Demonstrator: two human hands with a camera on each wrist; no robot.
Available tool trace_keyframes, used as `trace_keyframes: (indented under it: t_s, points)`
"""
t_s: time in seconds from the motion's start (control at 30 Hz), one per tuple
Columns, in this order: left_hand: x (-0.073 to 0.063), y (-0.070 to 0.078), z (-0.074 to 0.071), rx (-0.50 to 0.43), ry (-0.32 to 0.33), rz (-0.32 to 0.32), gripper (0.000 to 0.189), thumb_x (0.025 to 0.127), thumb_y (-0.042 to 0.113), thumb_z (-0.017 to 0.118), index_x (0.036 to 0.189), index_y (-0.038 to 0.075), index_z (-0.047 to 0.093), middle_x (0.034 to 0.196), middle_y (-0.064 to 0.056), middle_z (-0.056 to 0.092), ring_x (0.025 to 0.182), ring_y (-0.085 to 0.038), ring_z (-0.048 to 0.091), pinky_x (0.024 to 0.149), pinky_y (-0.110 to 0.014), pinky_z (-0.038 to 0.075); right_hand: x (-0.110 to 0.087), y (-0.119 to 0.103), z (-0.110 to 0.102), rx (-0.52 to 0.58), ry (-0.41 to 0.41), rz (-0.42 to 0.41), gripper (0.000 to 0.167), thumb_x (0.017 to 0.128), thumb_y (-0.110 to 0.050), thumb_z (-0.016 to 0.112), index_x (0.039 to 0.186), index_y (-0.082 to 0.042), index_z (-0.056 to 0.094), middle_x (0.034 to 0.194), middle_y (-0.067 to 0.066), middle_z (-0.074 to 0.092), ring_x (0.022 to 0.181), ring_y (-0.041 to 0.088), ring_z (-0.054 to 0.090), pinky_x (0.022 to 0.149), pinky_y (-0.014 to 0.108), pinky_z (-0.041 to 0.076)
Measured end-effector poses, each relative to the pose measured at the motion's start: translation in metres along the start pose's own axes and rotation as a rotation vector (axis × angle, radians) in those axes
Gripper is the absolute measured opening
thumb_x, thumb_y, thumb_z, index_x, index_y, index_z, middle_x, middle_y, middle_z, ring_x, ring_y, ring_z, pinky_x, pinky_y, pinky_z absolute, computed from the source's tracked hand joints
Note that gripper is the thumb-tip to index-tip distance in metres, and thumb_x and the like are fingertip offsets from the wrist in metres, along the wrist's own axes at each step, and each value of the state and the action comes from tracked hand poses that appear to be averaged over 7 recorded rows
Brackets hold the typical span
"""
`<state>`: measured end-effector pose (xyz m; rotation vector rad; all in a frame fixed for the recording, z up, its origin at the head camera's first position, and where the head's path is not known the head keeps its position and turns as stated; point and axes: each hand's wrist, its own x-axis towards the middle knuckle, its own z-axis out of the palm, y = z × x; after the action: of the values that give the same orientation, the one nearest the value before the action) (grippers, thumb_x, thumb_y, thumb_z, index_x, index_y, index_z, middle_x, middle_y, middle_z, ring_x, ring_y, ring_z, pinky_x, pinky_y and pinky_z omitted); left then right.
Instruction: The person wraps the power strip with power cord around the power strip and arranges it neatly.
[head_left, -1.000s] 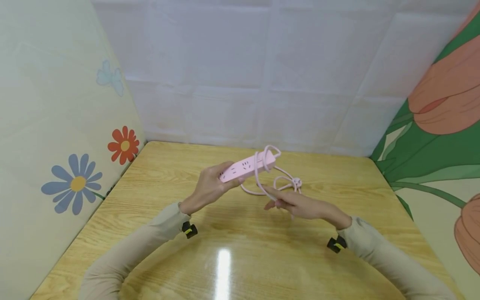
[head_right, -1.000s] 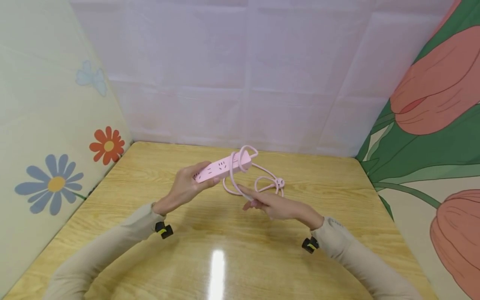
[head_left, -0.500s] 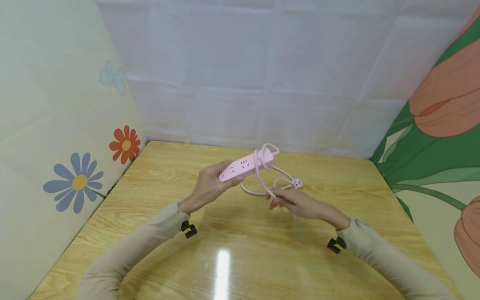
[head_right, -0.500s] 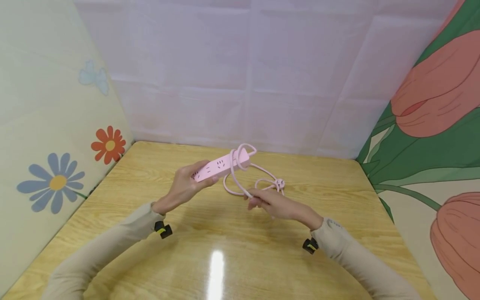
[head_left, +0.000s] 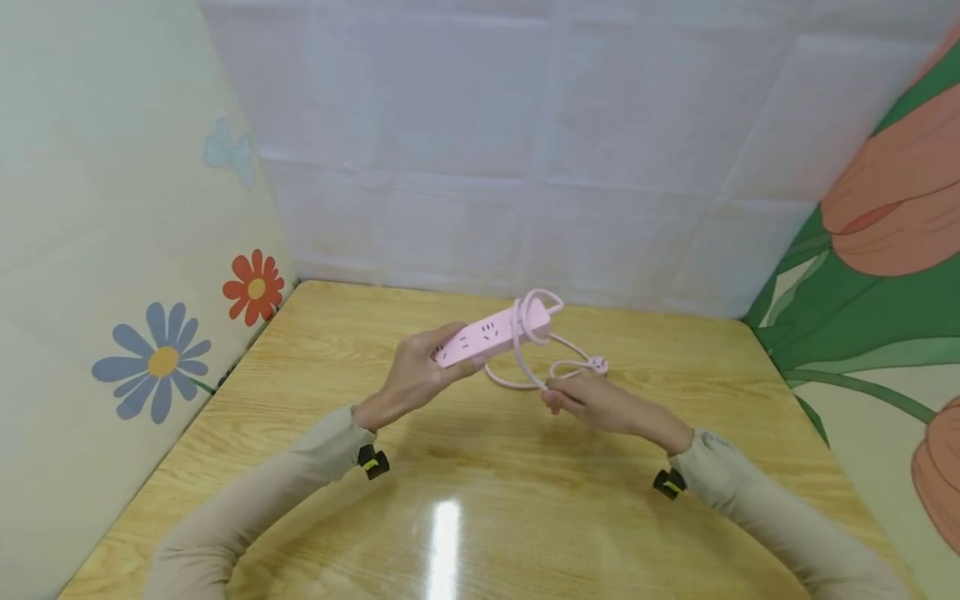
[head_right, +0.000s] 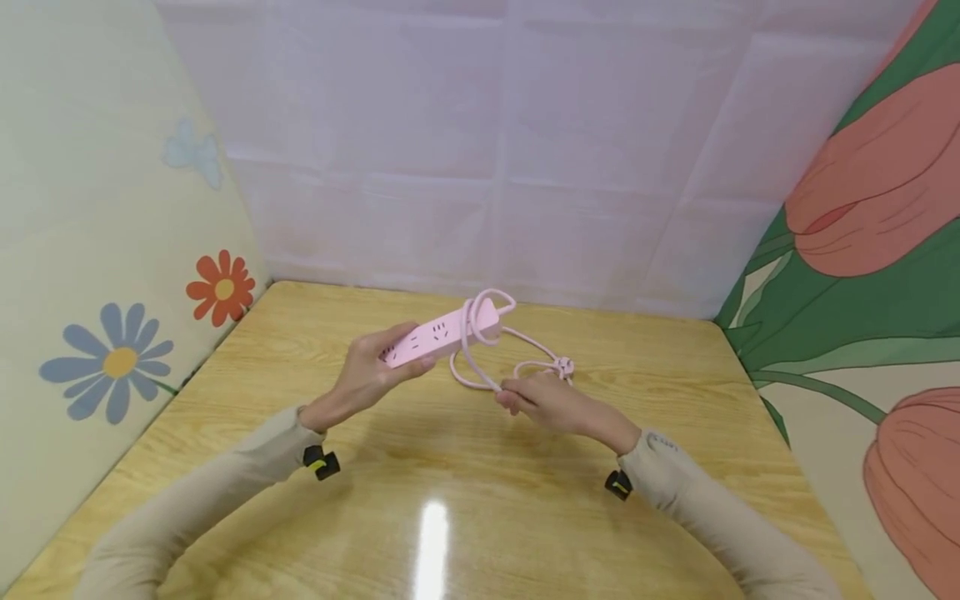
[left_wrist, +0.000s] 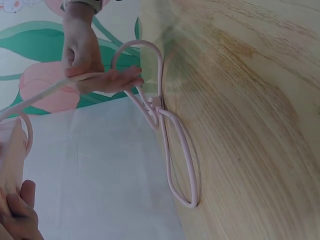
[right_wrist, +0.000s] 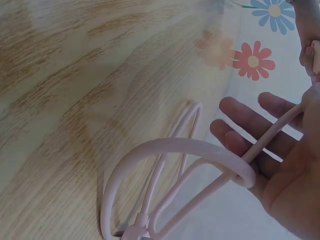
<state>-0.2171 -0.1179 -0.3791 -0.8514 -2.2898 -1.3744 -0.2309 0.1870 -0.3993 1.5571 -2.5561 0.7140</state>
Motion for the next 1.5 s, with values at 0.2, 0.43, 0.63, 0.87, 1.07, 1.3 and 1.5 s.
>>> trace_keyframes:
  t_s: [0.2, 0.43, 0.63, 0.87, 1.07, 1.3, 1.5]
  points:
    - [0.0, 0.002, 0.005, -0.015, -0.017, 0.016, 0.051, 0.083, 0.023, 0.079, 0.125, -0.002, 0.064, 0.102, -0.012, 0.072, 0.07, -0.012, 0.063, 0.055, -0.029, 0.054, -0.001, 0.005, 0.0, -0.032, 0.045, -0.004, 0.029, 0.104, -0.021, 0.052, 0.082, -0.008, 0.066, 0.072, -0.002, 0.064, 0.07, 0.008, 0.059, 0.062, 0.028, 0.051]
    - [-0.001, 0.001, 0.01, -0.013, -0.026, -0.001, 0.051, 0.082, 0.021, 0.08, 0.125, -0.001, 0.064, 0.101, -0.012, 0.072, 0.068, -0.011, 0.062, 0.053, -0.028, 0.053, -0.005, 0.013, 0.001, -0.052, 0.086, 0.012, 0.025, 0.1, -0.018, 0.06, 0.077, -0.009, 0.065, 0.068, -0.011, 0.054, 0.061, 0.003, 0.048, 0.056, 0.024, 0.045]
    - [-0.001, 0.002, 0.013, -0.02, -0.044, 0.03, 0.051, 0.082, 0.021, 0.08, 0.125, -0.001, 0.064, 0.1, -0.011, 0.072, 0.067, -0.01, 0.062, 0.052, -0.028, 0.052, -0.006, 0.018, -0.002, 0.047, 0.017, 0.017, 0.016, 0.097, -0.005, 0.06, 0.083, -0.009, 0.066, 0.075, -0.004, 0.064, 0.069, 0.009, 0.059, 0.062, 0.028, 0.051]
    - [-0.004, 0.002, 0.016, -0.005, -0.064, 0.066, 0.051, 0.082, 0.021, 0.08, 0.125, -0.001, 0.064, 0.1, -0.011, 0.072, 0.067, -0.009, 0.062, 0.053, -0.026, 0.052, -0.008, 0.023, -0.004, 0.127, -0.037, -0.056, 0.014, 0.095, 0.008, 0.056, 0.094, 0.0, 0.067, 0.084, 0.005, 0.069, 0.081, 0.018, 0.067, 0.073, 0.031, 0.056]
    - [-0.004, 0.002, 0.016, -0.007, -0.052, 0.079, 0.051, 0.082, 0.02, 0.08, 0.125, -0.002, 0.064, 0.101, -0.012, 0.072, 0.068, -0.01, 0.063, 0.053, -0.027, 0.053, -0.008, 0.026, -0.004, 0.131, -0.032, -0.003, 0.01, 0.093, 0.007, 0.06, 0.098, 0.004, 0.068, 0.088, 0.012, 0.072, 0.083, 0.021, 0.069, 0.073, 0.031, 0.057]
    - [-0.005, 0.002, 0.018, -0.001, -0.073, 0.124, 0.047, 0.082, 0.023, 0.079, 0.122, 0.0, 0.066, 0.101, -0.009, 0.073, 0.068, -0.008, 0.061, 0.053, -0.026, 0.05, -0.008, 0.03, -0.004, 0.073, -0.023, 0.049, 0.01, 0.095, -0.002, 0.062, 0.086, -0.005, 0.066, 0.076, 0.002, 0.065, 0.069, 0.006, 0.056, 0.064, 0.028, 0.051]
    - [-0.004, 0.002, 0.018, -0.008, -0.062, 0.143, 0.048, 0.082, 0.021, 0.079, 0.122, -0.001, 0.066, 0.101, -0.011, 0.073, 0.068, -0.009, 0.061, 0.053, -0.026, 0.051, -0.008, 0.033, -0.006, -0.031, 0.047, 0.095, 0.011, 0.095, -0.006, 0.064, 0.084, -0.005, 0.066, 0.072, 0.001, 0.062, 0.067, 0.008, 0.053, 0.063, 0.033, 0.048]
